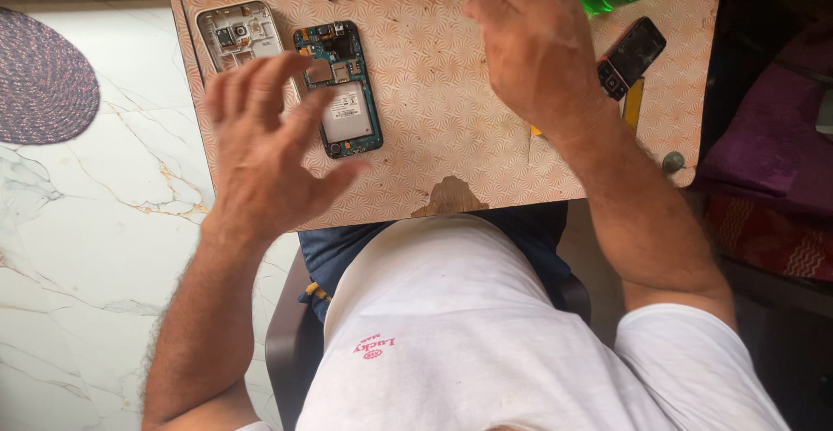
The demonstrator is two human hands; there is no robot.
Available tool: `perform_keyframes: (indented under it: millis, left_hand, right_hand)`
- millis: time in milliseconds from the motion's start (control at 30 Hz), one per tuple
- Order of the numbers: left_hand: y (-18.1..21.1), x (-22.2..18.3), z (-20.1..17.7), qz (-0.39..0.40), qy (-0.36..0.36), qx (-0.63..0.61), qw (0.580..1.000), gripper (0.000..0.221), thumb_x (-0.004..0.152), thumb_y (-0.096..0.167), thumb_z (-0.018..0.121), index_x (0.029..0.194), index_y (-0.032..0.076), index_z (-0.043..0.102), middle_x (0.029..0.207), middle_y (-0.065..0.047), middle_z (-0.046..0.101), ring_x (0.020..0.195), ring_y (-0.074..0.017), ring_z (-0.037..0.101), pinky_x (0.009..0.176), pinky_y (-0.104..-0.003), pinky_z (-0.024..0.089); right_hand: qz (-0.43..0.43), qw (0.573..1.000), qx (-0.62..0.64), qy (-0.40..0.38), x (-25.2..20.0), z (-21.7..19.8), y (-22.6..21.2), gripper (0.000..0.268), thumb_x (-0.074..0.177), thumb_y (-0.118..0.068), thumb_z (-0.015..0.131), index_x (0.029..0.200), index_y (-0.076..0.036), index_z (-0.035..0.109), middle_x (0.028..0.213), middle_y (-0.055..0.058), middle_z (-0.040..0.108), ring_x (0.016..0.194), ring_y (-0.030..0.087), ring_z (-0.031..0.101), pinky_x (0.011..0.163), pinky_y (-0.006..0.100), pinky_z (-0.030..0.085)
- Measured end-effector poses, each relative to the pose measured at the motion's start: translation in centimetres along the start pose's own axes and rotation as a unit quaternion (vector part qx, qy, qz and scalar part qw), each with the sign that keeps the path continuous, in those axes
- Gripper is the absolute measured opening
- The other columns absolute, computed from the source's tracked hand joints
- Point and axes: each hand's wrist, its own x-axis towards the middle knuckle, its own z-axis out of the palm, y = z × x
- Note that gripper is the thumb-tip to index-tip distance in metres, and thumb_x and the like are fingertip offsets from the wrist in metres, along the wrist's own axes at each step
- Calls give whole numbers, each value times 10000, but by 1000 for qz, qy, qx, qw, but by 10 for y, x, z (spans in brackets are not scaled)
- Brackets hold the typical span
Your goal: The person cleans the internal components of a disassembled mobile phone using a toothbrush and a cleaning solution from a spray bottle, while handling a phone frame and other mobile phones on a table.
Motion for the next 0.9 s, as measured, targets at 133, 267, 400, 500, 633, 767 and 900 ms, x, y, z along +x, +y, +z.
perform_keyframes:
  millis: [133, 267, 400, 500, 633, 767, 900]
  left_hand:
    - [11, 19, 5, -44, -91, 24, 995, 1113, 422, 571, 968, 1389, 153, 607, 1580, -269, 371, 1493, -424, 241, 1219, -601, -23]
    - [7, 35, 5, -23, -122, 69, 990, 1230, 425, 579, 971, 1478, 127, 522, 1625, -287, 305, 1532, -425, 186, 1214, -589, -94]
    - [1, 40, 6, -23, -149, 98, 984, 1293, 379, 586, 976, 1494, 125, 513, 1593, -277, 345, 1510, -427, 221, 1217, -594, -100]
    - [1, 40, 6, -12, -144, 108, 984, 1313, 353, 577, 979, 1497, 121, 524, 1553, -259, 411, 1497, -424, 274, 1224, -599, -85]
    - [-1, 44, 4, 8, -124, 107, 986, 1311, 300, 543, 983, 1464, 116, 556, 1490, -224, 489, 1434, -401, 378, 1234, -599, -52]
    - [-5, 47, 4, 19, -120, 87, 989, 1251, 295, 494, 980, 1422, 119, 586, 1430, -211, 524, 1411, -389, 406, 1250, -580, -26]
    - [-6, 50, 3, 22, -129, 89, 987, 1274, 296, 488, 982, 1445, 125, 567, 1426, -224, 518, 1390, -393, 413, 1257, -566, 22]
  right_hand:
    - [-73, 996, -45, -10, -1, 16, -11, 304, 986, -134, 619, 1218, 54, 674, 1269, 199, 673, 1189, 329, 645, 1088, 425, 510]
    - [-30, 997, 14, -76, -10, 12, -34, 326, 991, -193, 626, 1230, 20, 688, 1329, 194, 660, 1244, 320, 630, 1127, 447, 472]
    - [3, 991, 127, -43, -1, 15, -29, 274, 1114, -137, 624, 1343, 8, 657, 1469, 169, 620, 1355, 318, 592, 1230, 430, 446]
    - [-134, 990, 45, -5, 18, 34, -25, 433, 1001, -239, 701, 1311, 59, 649, 1408, 243, 626, 1310, 361, 612, 1149, 475, 442]
    - [-140, 989, 31, -48, 13, 39, -31, 486, 932, -298, 685, 1292, 26, 649, 1396, 183, 631, 1315, 300, 597, 1142, 388, 445]
    - [-6, 973, 127, -195, -1, 28, -20, 444, 1147, -344, 584, 1463, -46, 493, 1591, 119, 443, 1535, 240, 395, 1343, 370, 297]
    - [-1, 980, -7, -201, -3, 38, -9, 901, 1021, -599, 512, 1600, 56, 290, 1667, 231, 210, 1538, 330, 194, 1249, 479, 153]
